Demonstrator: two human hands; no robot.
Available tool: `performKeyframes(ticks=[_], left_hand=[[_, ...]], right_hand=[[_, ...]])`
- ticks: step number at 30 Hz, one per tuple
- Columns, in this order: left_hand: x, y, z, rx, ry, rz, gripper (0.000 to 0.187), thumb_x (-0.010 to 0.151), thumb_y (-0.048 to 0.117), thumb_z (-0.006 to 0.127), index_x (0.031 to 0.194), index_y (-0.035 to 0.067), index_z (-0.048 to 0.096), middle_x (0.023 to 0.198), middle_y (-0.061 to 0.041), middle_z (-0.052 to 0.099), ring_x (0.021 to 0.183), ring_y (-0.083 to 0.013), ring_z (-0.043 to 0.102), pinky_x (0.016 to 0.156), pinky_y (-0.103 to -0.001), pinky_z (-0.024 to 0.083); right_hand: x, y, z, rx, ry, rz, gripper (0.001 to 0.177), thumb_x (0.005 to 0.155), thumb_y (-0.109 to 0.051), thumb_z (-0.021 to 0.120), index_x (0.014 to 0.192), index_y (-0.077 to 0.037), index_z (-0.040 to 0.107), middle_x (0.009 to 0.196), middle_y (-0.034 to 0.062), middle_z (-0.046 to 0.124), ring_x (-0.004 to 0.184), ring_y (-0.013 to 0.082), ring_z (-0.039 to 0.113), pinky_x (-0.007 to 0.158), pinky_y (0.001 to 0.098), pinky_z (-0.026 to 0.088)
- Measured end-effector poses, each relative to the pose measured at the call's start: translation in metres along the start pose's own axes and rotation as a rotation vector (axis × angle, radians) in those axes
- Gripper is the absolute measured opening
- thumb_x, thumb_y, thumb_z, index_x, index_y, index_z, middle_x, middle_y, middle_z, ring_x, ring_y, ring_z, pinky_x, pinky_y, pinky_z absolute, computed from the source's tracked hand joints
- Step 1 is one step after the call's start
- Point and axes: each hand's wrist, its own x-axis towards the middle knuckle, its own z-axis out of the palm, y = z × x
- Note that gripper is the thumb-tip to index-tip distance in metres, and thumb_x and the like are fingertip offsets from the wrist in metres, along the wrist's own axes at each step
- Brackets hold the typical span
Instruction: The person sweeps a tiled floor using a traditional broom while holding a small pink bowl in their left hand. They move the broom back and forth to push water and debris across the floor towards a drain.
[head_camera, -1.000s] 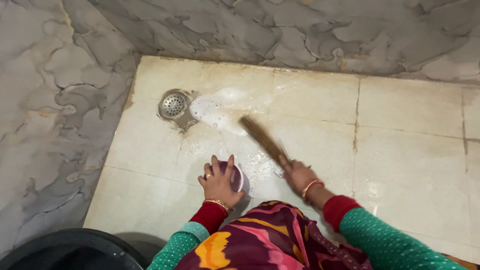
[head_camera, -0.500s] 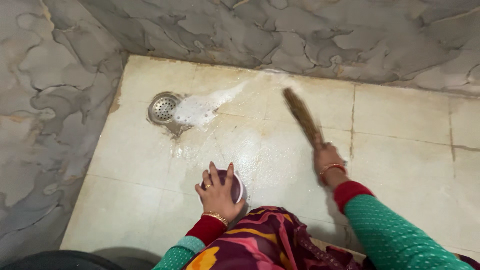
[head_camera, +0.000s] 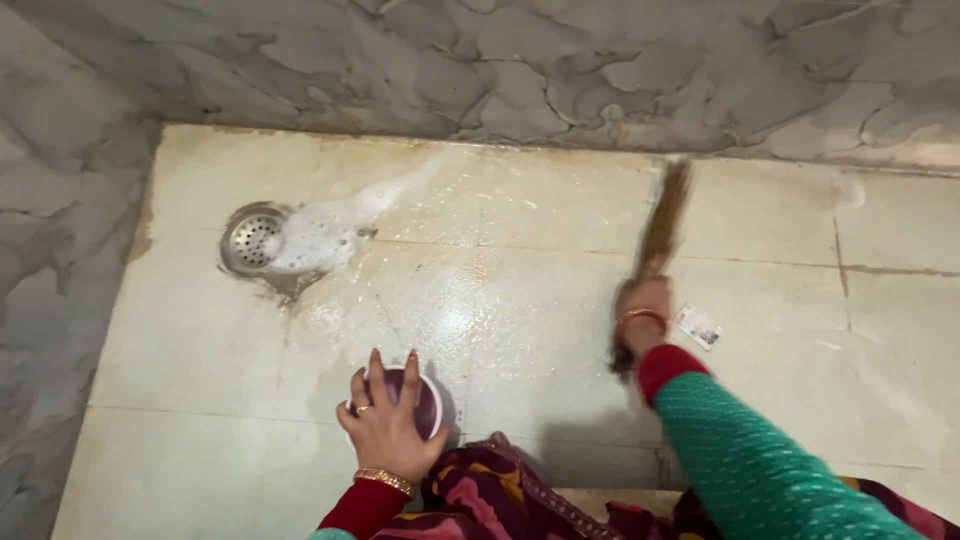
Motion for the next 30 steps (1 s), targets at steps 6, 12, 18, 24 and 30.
performKeyframes(ticks=[6,12,18,24,30], left_hand=[[-0.004,0.001,0.006,-0.001,0.186,0.037,0.118,0.057,0.061,0.079,0.157,0.038,0.021,0.163,-0.021,0.017,0.142,-0.0468,0.028,0.101,-0.068,0.032],[0.003,0.002,0.001,0.014,0.097,0.03,0.121,0.059,0.065,0.078,0.16,0.036,0.016,0.165,-0.021,0.011,0.144,-0.0485,0.024,0.104,-0.071,0.028],[0.044,0.008,-0.003,-0.02,0.129,0.168,0.118,0.068,0.066,0.074,0.162,0.027,0.013,0.168,-0.021,0.004,0.149,-0.051,0.015,0.107,-0.079,0.018],[0.082,0.005,0.006,0.039,0.205,0.255,0.094,0.091,0.061,0.058,0.161,0.018,0.013,0.168,-0.021,0.001,0.154,-0.042,0.009,0.109,-0.081,0.011],[0.068,-0.021,0.042,0.13,0.33,0.185,0.072,0.097,0.033,0.056,0.16,0.018,0.024,0.166,-0.017,0.019,0.151,-0.0333,0.026,0.117,-0.072,0.008]], right_hand=[[-0.085,-0.091,-0.013,0.144,-0.445,-0.057,0.047,0.102,-0.026,0.057,0.144,-0.008,0.047,0.137,0.0232,0.054,0.122,0.0429,0.056,0.106,0.0497,0.046],[-0.067,-0.044,-0.029,-0.21,-0.357,-0.532,0.061,0.097,-0.017,0.049,0.157,-0.017,0.037,0.122,0.0234,0.061,0.114,0.0401,0.061,0.097,0.0485,0.052],[-0.011,0.055,-0.058,-0.064,-0.135,0.059,0.059,0.105,-0.032,0.056,0.152,0.0,0.038,0.123,0.0328,0.064,0.109,0.044,0.068,0.091,0.0501,0.057],[-0.014,0.012,-0.046,-0.053,-0.251,-0.022,0.099,0.091,-0.028,0.069,0.165,0.0,0.008,0.129,0.0333,0.059,0.113,0.0448,0.065,0.093,0.0468,0.057],[-0.09,-0.06,-0.011,-0.225,-0.429,-0.691,0.098,0.085,-0.016,0.074,0.16,-0.013,0.012,0.129,0.0262,0.049,0.115,0.0431,0.055,0.099,0.0437,0.049]])
